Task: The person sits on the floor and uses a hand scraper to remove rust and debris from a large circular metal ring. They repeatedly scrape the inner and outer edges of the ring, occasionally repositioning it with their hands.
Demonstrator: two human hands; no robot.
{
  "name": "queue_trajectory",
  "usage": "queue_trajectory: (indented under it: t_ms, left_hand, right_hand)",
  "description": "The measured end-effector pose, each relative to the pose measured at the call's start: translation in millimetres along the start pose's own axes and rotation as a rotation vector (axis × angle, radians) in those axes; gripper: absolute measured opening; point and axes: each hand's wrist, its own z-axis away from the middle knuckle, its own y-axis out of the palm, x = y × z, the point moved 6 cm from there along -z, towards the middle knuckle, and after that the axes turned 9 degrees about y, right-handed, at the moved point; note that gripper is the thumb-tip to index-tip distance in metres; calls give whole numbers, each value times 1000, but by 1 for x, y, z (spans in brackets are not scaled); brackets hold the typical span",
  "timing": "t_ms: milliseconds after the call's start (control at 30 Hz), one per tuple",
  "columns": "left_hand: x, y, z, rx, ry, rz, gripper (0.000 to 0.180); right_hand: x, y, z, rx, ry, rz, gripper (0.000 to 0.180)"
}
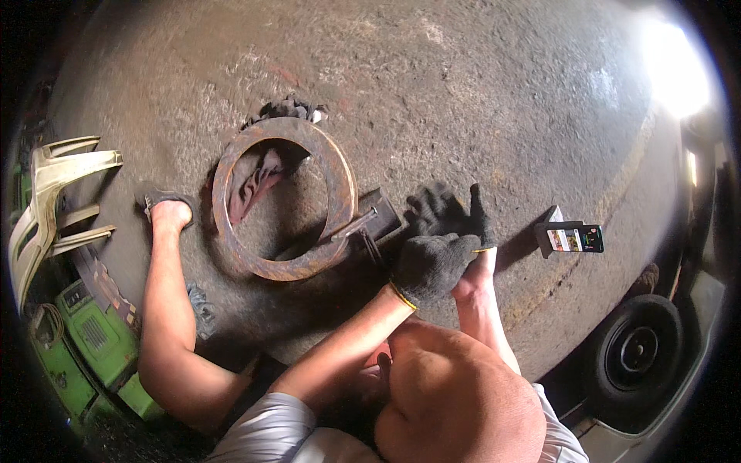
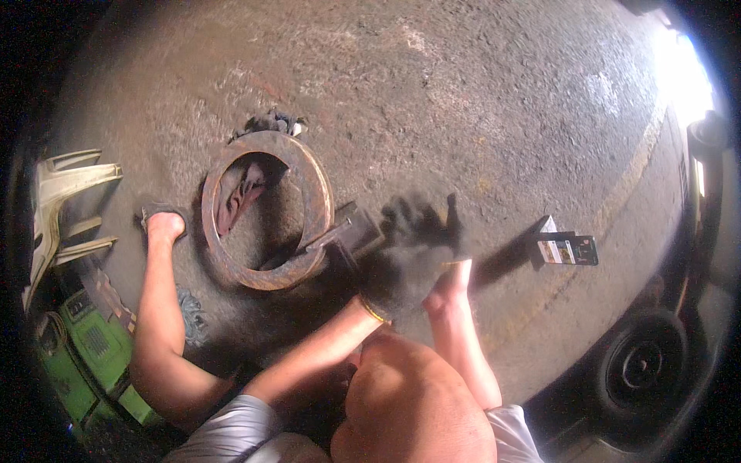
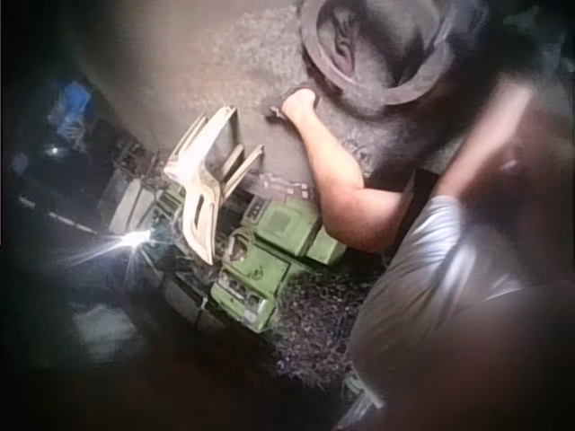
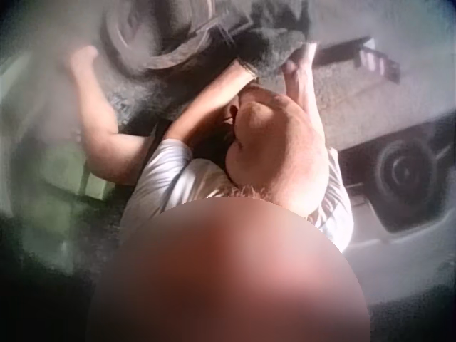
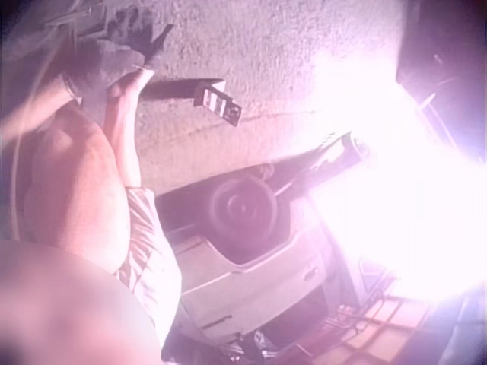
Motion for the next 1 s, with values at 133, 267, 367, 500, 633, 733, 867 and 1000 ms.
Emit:
queue_trajectory:
  t_ms: [133, 267, 367, 500, 633, 733, 867, 1000]
  left_hand:
    - [-6, -10, 6, 87, -8, 54, 15]
    - [-23, -18, -5, 119, 82, -3, 23]
    - [-30, -27, -15, 21, 7, -239, 22]
    - [-36, -47, -11, -68, 104, 74, 12]
    - [-40, -52, -3, 3, 114, -14, 14]
    - [-42, -49, -3, -44, 3, 9, 19]
    - [-49, -54, -3, -106, 61, 193, 18]
    - [-46, -51, -5, -39, 11, 181, 14]
  right_hand:
    - [3, 29, 12, 41, 0, -153, 35]
    - [2, 49, 11, -27, -146, -204, 44]
    - [-8, 68, 17, 51, -152, -49, 46]
    - [-31, 90, 32, 433, 17, 84, 47]
    - [-28, 83, 23, 363, 43, 115, 49]
    - [-15, 80, 7, 219, 41, 99, 54]
    - [-9, 89, 5, 439, 50, 172, 60]
    - [1, 74, -1, 248, 22, 163, 67]
